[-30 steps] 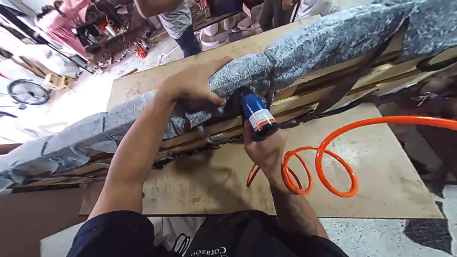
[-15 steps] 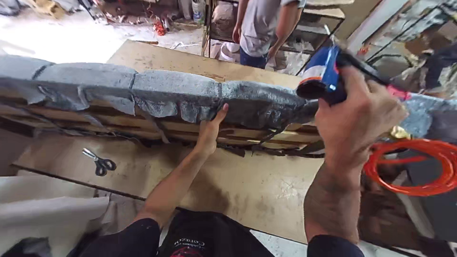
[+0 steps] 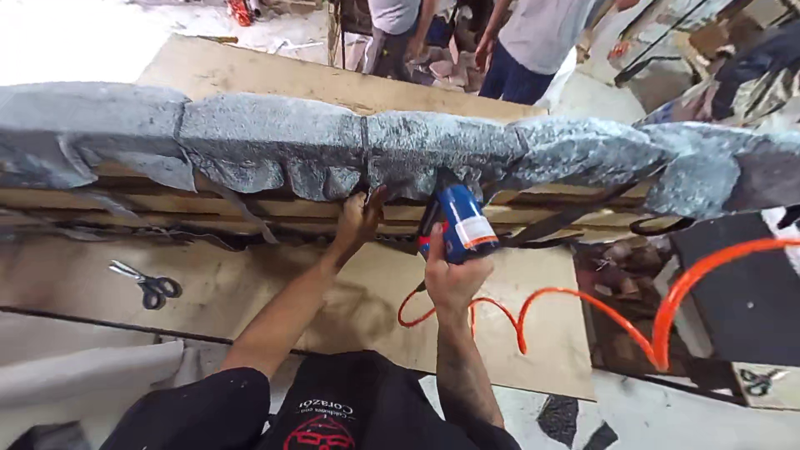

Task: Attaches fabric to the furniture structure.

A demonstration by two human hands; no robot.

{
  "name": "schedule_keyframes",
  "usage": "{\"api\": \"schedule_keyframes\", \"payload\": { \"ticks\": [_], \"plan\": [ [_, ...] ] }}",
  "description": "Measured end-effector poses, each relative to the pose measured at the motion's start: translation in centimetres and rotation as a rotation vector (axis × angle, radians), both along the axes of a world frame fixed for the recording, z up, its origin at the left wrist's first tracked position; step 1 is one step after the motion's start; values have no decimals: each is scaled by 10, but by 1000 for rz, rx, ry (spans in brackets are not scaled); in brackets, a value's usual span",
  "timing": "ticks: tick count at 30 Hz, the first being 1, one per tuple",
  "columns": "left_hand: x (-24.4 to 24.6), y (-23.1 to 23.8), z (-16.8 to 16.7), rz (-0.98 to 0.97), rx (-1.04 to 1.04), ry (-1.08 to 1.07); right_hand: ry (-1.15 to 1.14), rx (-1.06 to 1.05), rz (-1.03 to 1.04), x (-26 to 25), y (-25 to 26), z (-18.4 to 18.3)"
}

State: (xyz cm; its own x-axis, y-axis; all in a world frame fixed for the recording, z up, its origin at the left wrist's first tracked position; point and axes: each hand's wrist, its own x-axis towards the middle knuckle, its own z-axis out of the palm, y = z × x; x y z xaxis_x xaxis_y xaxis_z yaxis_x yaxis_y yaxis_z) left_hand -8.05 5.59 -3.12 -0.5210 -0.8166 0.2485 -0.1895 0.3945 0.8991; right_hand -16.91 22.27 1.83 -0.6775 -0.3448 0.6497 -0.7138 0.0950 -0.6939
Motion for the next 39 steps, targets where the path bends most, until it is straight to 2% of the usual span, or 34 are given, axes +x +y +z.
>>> {"api": "schedule_keyframes", "payload": {
  "ticks": [3,7,9,14,16,18,21,24,27,30,32,33,36,39],
  "plan": [
    [7,0,1,-50,-3,-19,34,49,-68,13,-18,-4],
    [4,-3,-5,-48,-161,79,40,94,-71,32,-26,-6],
    [7,2,-2,-17,-205,20,24,98,-46,42,-28,-5],
    [19,9,4,-44,-130,-156,-36,121,9,57,-34,-4],
    [21,7,6,-26,-177,-165,-39,129,28,55,-35,0],
    [21,4,4,1,-215,-84,-89,219,131,45,-27,2],
    [5,2,6,23,-30,129,-158,438,184,15,12,-1],
    [-10,4,2,-24,67,319,-233,823,199,-25,81,-17],
    [-20,16,0,72,109,360,-192,1160,168,-79,150,-85],
    [-30,21,2,172,48,368,-92,1282,214,-142,211,-144],
    [-36,26,6,252,67,372,-136,1241,268,-180,229,-151],
    [-41,33,8,289,152,406,-125,1178,294,-196,231,-141],
    [-73,82,21,272,528,473,87,711,259,-237,207,-75],
    [-145,165,36,59,623,343,443,331,137,-277,153,-1]
  ]
}}
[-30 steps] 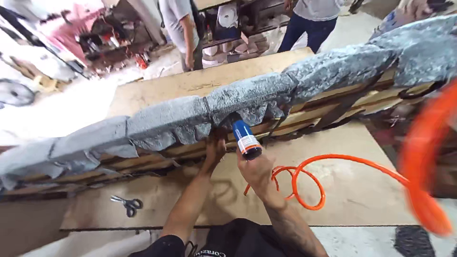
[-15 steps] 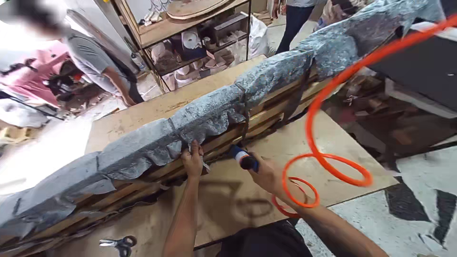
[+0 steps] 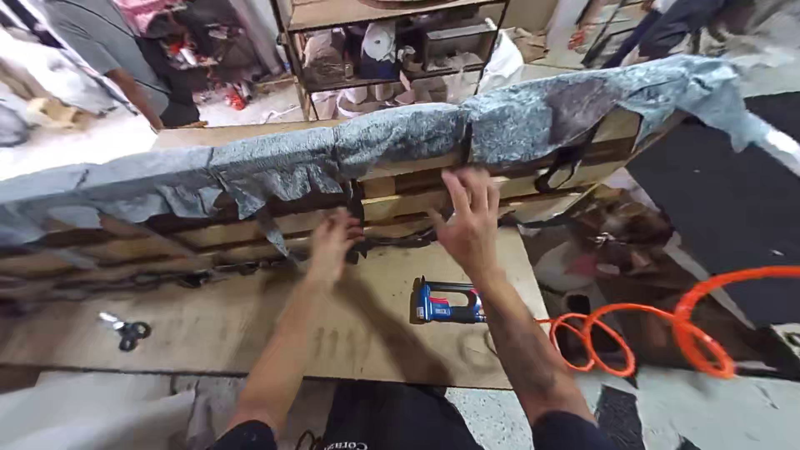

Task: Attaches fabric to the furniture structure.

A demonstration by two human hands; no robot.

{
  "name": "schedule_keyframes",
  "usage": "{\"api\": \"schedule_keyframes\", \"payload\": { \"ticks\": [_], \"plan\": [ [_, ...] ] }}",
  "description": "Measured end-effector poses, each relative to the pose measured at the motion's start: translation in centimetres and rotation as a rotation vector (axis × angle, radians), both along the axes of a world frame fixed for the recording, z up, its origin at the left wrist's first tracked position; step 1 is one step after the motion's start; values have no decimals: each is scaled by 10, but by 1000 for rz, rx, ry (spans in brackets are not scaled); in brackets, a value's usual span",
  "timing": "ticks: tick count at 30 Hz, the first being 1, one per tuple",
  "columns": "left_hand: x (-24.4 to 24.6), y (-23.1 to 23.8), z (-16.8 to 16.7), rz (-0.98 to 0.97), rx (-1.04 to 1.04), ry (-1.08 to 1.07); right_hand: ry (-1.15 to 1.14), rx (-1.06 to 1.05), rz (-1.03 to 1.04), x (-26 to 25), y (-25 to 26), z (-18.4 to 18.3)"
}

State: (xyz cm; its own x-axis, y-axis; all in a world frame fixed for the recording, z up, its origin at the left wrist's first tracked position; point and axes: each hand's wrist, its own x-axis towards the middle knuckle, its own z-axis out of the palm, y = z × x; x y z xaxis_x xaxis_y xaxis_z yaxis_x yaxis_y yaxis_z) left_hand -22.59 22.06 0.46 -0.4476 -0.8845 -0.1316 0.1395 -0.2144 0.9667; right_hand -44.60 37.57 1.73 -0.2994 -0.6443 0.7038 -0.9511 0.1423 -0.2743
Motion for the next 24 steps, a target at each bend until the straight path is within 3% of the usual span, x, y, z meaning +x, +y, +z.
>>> {"api": "schedule_keyframes", "payload": {
  "ticks": [2,4,6,8,13,17,19,21,24],
  "plan": [
    [-58,25,13,-101,-24,86,134,5,85,-34,-48,50],
    [-107,21,23,-131,36,233,144,182,135,-67,-97,78],
    [-142,9,39,-41,185,351,144,411,149,-95,-131,89],
    [-157,7,63,94,317,382,137,496,222,-111,-137,90],
    [-166,16,95,229,316,357,201,395,451,-129,-122,82],
    [-186,31,105,281,254,421,260,-12,538,-134,-121,54],
    [-186,36,94,280,-15,288,247,-209,630,-139,-130,44],
    [-164,45,82,380,-498,-71,210,-292,681,-140,-132,41],
    [-124,26,79,539,-1287,-644,109,-159,597,-127,-121,62]
  ]
}}
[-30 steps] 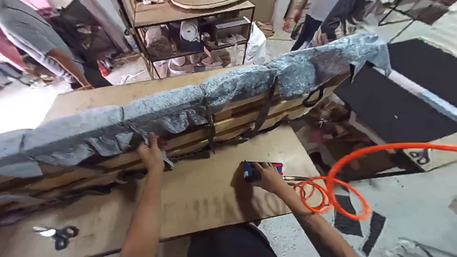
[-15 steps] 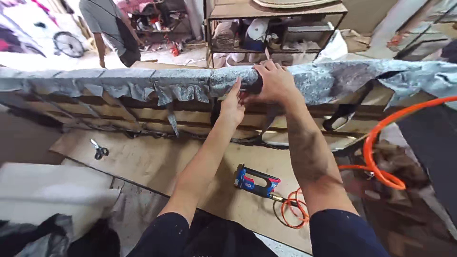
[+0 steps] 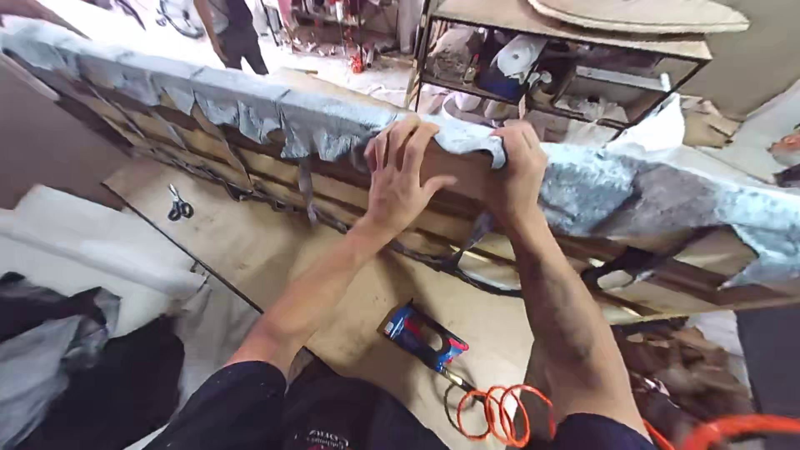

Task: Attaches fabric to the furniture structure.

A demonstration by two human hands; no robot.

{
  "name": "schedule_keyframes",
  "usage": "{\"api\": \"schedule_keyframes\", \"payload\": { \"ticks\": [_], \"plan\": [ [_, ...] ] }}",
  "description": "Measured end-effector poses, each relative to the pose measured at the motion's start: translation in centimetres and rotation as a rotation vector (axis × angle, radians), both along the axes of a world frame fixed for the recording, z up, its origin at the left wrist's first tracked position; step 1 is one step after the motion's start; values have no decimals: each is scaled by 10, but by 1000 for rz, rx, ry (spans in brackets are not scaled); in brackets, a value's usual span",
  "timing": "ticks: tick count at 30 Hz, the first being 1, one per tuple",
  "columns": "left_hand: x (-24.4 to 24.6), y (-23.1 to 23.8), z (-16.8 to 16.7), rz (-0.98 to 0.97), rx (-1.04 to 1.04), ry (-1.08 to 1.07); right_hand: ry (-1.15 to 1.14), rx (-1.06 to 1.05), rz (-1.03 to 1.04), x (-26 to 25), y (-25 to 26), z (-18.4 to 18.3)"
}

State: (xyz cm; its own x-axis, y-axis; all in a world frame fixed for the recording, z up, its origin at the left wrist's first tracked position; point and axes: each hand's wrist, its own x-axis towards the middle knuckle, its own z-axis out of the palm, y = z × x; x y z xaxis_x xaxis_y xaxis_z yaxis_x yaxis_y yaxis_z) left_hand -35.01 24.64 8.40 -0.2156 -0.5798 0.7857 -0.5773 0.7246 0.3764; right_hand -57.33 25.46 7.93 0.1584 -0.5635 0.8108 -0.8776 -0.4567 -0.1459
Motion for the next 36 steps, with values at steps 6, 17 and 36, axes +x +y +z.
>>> {"api": "schedule_keyframes", "payload": {
  "ticks": [6,17,36],
  "plan": [
    [-21,-84,-2,-123,-23,-289,-139,325,-135,12,-12,39],
    [-29,-116,-22,-399,-576,-119,-96,-167,231,11,7,-9],
    [-64,22,-64,-412,1322,821,331,-32,-316,16,63,-96]
  ]
}}
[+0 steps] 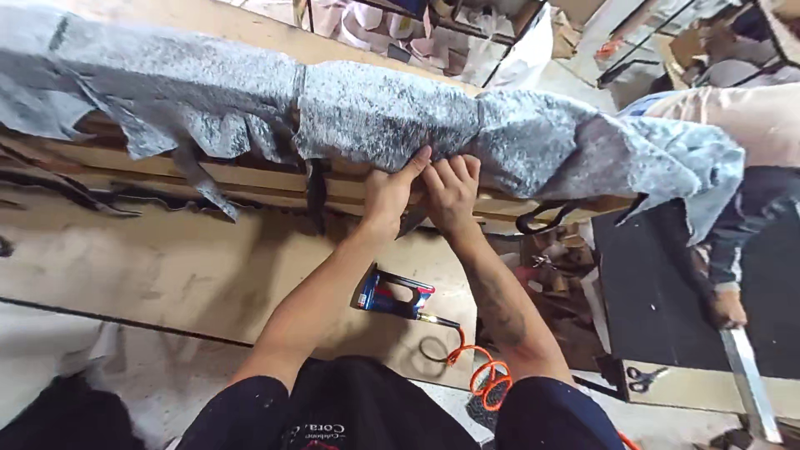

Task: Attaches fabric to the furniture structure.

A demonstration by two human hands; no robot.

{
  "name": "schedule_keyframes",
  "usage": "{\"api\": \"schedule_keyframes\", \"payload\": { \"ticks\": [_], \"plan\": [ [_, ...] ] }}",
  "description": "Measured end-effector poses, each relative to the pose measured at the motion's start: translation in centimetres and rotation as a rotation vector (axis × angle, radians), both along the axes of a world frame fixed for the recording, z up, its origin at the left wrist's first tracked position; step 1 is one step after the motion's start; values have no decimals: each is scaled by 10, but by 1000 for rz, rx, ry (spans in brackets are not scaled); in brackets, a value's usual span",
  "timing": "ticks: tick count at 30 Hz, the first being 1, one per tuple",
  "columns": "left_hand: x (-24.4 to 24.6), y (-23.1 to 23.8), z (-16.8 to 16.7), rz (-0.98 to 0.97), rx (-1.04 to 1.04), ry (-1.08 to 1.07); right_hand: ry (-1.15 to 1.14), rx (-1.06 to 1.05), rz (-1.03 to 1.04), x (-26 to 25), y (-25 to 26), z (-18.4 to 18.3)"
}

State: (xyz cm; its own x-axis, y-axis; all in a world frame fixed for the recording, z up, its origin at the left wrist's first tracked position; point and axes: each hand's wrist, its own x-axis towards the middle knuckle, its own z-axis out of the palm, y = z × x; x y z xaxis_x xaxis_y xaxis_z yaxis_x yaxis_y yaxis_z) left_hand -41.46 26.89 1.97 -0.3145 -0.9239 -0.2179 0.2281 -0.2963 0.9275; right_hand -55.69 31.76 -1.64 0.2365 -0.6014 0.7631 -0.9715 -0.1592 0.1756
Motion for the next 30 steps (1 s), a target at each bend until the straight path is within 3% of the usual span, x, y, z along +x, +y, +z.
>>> {"api": "schedule_keyframes", "payload": {
  "ticks": [3,5,8,11,13,16,17,20,22,25,28,30],
  "plan": [
    [-8,-9,-21,-25,-90,-224,-254,272,-109,31,44,3],
    [-13,-22,-32,-73,-220,-197,-496,460,-216,70,90,-23],
    [-10,-35,-34,-160,-346,-278,-643,968,-347,113,166,-108],
    [-6,-36,-28,-164,-417,-431,-564,1133,-453,127,196,-181],
    [-10,-38,-28,-152,-423,-453,-590,1197,-468,120,186,-185],
    [-14,-42,-39,-228,-405,-425,-828,1327,-489,116,164,-143],
    [-18,-46,-43,-240,-400,-416,-943,1246,-484,113,159,-123],
    [-23,-49,-46,-204,-462,-472,-1247,701,-528,111,154,-77],
    [-17,-46,-44,-258,-443,-517,-1382,376,-444,109,143,-47],
    [-9,-50,-39,-395,-380,-537,-1311,35,-221,98,104,-13],
    [2,-47,-43,-416,-501,-434,-1197,-88,-243,100,68,5],
    [13,-40,-31,-461,-519,-513,-1130,-123,-351,110,54,14]
  ]
}}
